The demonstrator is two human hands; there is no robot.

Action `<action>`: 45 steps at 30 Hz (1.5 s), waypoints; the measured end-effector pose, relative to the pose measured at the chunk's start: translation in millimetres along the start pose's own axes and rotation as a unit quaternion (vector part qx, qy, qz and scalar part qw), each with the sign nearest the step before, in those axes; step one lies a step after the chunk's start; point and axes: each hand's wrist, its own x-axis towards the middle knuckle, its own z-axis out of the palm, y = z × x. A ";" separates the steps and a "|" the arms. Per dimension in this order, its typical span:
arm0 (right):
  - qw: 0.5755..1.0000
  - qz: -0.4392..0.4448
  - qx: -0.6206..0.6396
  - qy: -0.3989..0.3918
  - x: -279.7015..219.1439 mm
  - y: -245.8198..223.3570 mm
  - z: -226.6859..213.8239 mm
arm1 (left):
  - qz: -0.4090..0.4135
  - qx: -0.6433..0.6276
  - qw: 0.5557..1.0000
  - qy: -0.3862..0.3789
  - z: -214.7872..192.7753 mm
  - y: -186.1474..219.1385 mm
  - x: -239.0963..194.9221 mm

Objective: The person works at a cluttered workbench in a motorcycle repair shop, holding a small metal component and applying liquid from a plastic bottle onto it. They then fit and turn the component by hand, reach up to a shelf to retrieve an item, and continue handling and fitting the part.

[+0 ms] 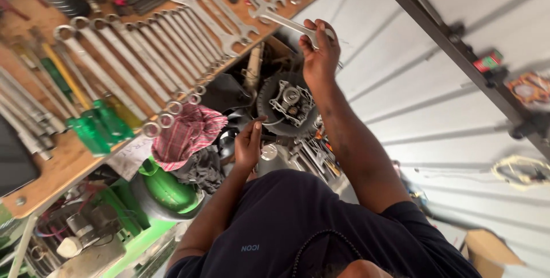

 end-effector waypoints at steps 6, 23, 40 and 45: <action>0.995 0.055 0.081 0.018 17.9 58.2 42.4 | -0.004 0.017 1.000 0.005 -27.8 5.4 5.1; 0.923 0.064 -0.377 -0.034 -16.7 37.9 23.0 | 0.025 0.007 1.000 0.004 -34.9 0.9 40.5; 0.948 0.073 -0.283 -0.122 -221.2 -55.1 -81.6 | 0.050 0.090 0.972 -0.210 59.2 6.7 64.2; 0.916 0.327 -0.213 0.087 -273.4 -13.5 -205.2 | 0.083 0.158 0.939 -0.294 89.5 -8.5 54.2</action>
